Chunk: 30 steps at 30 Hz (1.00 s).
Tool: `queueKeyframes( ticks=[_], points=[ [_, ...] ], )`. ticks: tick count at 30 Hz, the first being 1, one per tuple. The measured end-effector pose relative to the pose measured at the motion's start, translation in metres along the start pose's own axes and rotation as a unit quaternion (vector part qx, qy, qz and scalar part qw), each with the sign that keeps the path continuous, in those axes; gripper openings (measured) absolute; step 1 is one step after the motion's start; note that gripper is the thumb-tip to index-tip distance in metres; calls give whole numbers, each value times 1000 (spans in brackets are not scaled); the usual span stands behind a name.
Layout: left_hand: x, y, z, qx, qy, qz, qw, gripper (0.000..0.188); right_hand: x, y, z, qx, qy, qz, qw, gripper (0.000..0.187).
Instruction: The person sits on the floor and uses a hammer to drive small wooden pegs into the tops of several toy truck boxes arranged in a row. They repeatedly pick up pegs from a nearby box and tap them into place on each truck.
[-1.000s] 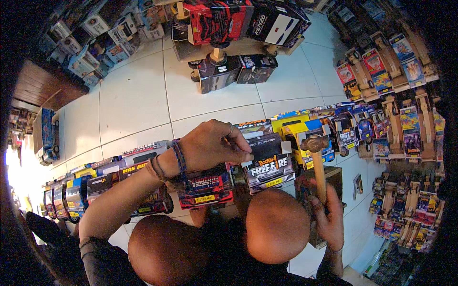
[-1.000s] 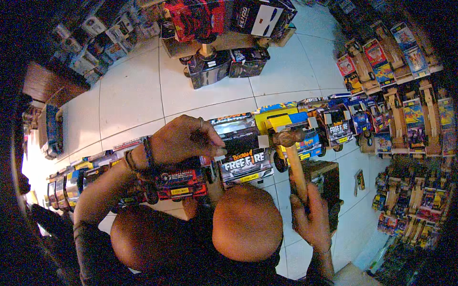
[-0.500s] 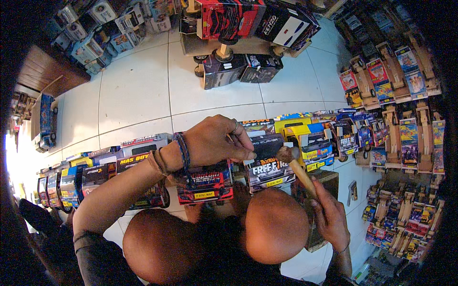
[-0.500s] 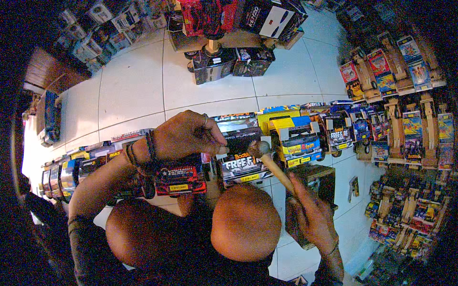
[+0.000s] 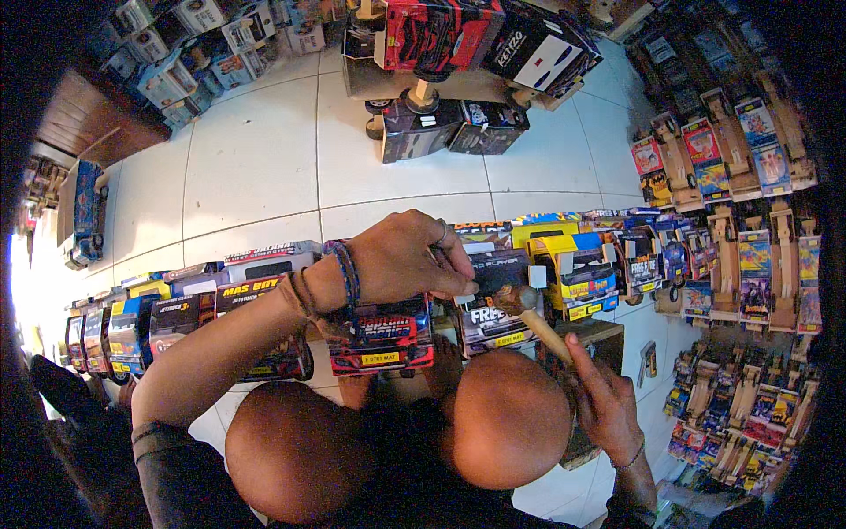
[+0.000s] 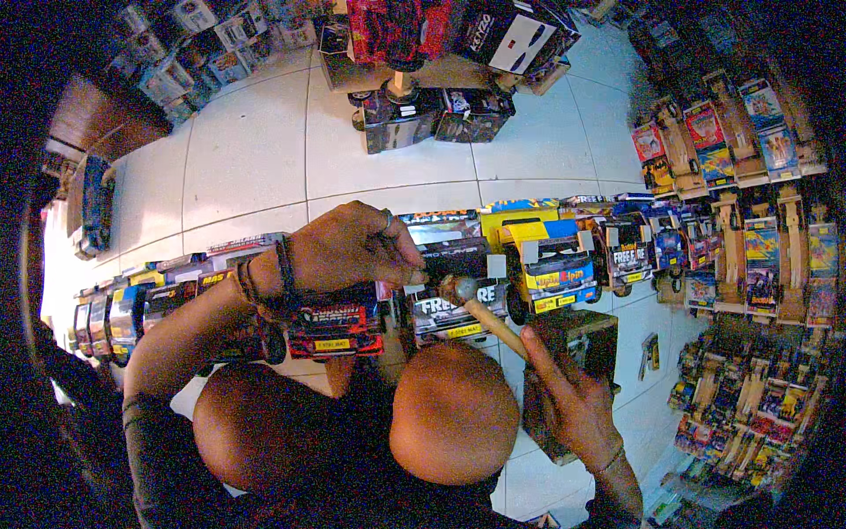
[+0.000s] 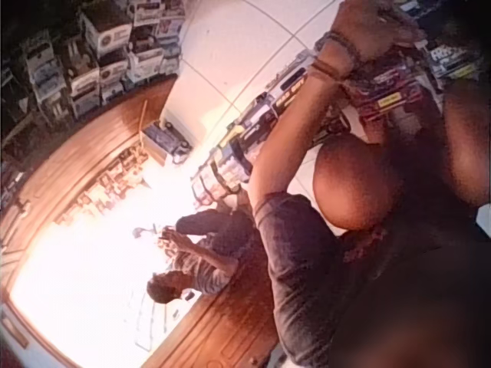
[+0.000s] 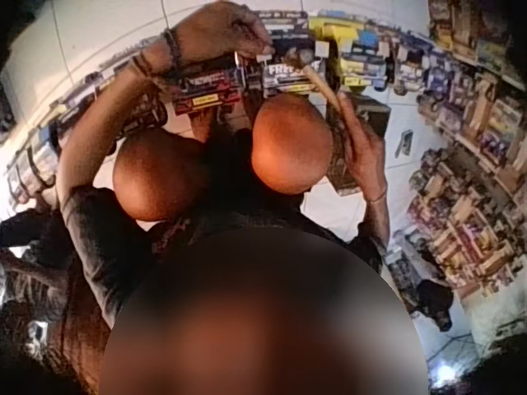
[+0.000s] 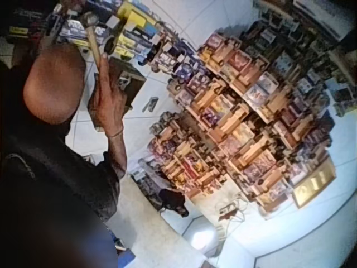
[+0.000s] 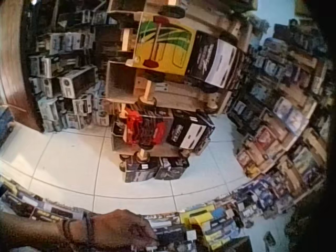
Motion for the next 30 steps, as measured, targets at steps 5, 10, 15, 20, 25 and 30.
queueKeyframes(
  ticks=[5, 10, 15, 20, 25, 30],
  points=[
    [-1, 0, 0, -16, -6, -3, 1000, 25, 7, 14, 4, 2, 23, -110, 994, 83],
    [0, 1, -3, -10, -23, -10, 1000, 25, 2, -11, -1, 77, 27, 14, 997, 69],
    [0, -1, 0, -3, -1, -1, 1000, 25, 3, 25, 2, 60, 46, -138, 987, 63],
    [1, 0, -1, 11, -7, -5, 1000, 25, -5, 25, 2, 5, 42, -125, 991, 58],
    [2, 2, -7, -50, -23, -15, 998, 21, -7, 10, -20, -114, -115, -82, 983, 57],
    [-1, -1, -11, -64, -10, 18, 998, 23, 0, 17, -27, -156, -118, -172, 965, 61]
  ],
)
Point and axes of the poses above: each hand's wrist, its own x-axis away from the middle knuckle, its own y-axis out of the back of the hand, z = x × y, the point moved 9 cm from there along -x, towards the middle knuckle, and after that the axes turned 9 degrees about x, right-handed, at the moved point
